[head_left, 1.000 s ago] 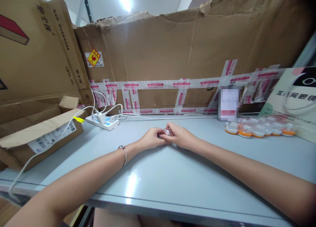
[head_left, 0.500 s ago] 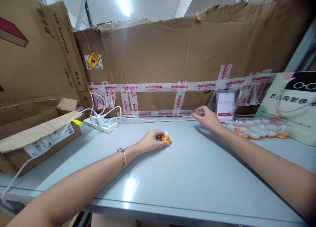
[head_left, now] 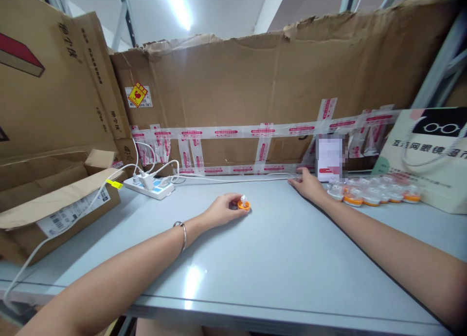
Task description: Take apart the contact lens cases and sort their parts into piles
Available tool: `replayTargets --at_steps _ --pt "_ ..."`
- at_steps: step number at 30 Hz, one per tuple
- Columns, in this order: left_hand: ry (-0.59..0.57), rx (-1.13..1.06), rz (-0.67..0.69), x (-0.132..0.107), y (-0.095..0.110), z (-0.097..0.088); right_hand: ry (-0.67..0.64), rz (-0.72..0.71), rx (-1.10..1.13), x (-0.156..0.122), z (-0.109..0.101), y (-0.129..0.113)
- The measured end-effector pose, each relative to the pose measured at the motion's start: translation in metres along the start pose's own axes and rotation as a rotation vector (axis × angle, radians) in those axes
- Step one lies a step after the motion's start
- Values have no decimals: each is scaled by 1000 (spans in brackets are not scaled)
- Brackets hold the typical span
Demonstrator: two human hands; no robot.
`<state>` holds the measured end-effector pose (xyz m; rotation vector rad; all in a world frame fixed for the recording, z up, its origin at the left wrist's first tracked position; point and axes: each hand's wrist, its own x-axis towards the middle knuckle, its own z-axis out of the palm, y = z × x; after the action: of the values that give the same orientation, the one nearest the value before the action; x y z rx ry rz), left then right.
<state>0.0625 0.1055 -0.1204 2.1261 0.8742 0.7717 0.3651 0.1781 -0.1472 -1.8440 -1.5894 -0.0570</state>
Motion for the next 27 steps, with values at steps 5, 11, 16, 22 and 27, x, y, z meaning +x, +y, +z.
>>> replayTargets --at_steps 5,11,16,22,27 --pt "19 -54 -68 1 -2 1 29 17 69 -1 -1 0" --pt "28 -72 -90 0 -1 0 130 -32 197 -12 -28 -31" --pt "46 -73 -138 0 2 -2 -232 -349 442 -56 -36 -85" --pt "-48 -181 -64 -2 -2 -4 -542 -494 542 -92 -16 -117" --pt "-13 -154 -32 -2 -2 0 -532 -526 562 -92 -13 -118"
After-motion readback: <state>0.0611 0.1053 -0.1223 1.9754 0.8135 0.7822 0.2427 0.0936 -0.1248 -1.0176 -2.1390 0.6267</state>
